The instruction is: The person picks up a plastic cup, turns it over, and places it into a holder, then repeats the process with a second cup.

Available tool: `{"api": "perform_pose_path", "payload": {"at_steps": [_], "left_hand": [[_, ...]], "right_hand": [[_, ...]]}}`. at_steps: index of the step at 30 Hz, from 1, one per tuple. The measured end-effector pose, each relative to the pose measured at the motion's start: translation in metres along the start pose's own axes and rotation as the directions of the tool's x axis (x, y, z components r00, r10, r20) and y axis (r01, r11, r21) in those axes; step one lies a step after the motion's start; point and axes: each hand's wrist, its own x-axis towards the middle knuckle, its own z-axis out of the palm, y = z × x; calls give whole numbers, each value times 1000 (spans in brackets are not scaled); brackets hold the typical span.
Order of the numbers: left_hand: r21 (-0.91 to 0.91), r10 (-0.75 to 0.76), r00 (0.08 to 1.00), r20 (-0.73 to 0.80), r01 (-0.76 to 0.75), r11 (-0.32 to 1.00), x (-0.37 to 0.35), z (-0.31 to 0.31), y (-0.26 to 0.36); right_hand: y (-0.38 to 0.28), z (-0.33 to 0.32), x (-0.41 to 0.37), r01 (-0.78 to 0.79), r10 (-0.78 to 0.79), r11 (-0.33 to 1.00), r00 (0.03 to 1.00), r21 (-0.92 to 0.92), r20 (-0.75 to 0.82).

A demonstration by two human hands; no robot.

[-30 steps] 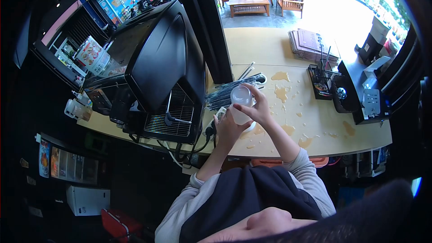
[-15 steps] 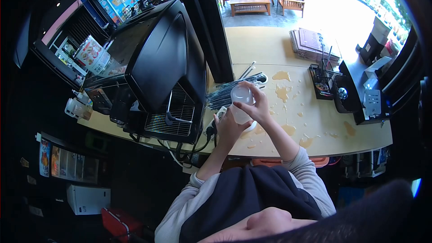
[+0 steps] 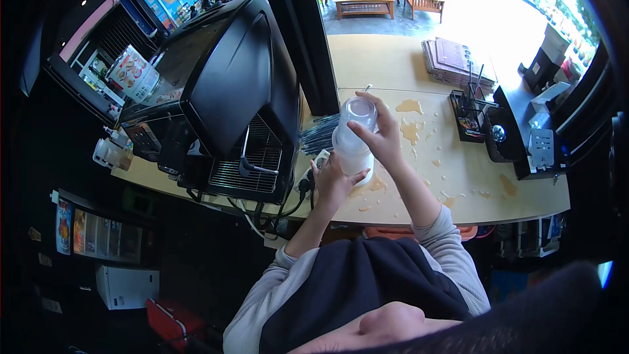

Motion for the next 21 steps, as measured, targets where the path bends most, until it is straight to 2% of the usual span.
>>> {"api": "perform_pose_path", "payload": {"at_steps": [2,6,9,11,13,15,17,19,21], "left_hand": [[2,22,999,-30,-22,1000,0,-3,4],[17,16,999,-38,-15,1000,-1,-2,3],[-39,45,998,-32,-46,998,-2,-7,5],[-13,-5,1000,-3,5,1000,-1,-8,6],[-11,23,1000,-18,-23,1000,1,-8,5],[-9,45,998,-34,-45,999,3,-8,5],[-211,104,981,-165,-138,968,6,-9,7],[-282,87,989,-123,-119,952,13,-1,0],[-351,73,994,-83,-97,931,17,4,-3]], "right_hand": [[-5,-4,1,42,-38,993,999,-111,33],[12,-4,-6,104,-104,983,995,-154,8],[17,-3,-17,59,-58,982,998,-178,7],[6,0,-22,93,-86,955,996,-282,35],[16,-2,-27,71,-63,951,997,-302,35],[25,-4,-29,47,-23,908,998,-417,62],[23,-4,-29,21,-7,917,999,-399,37],[19,-2,-29,-9,15,926,1000,-378,12],[17,-2,-27,40,-44,929,999,-367,-2]]}}
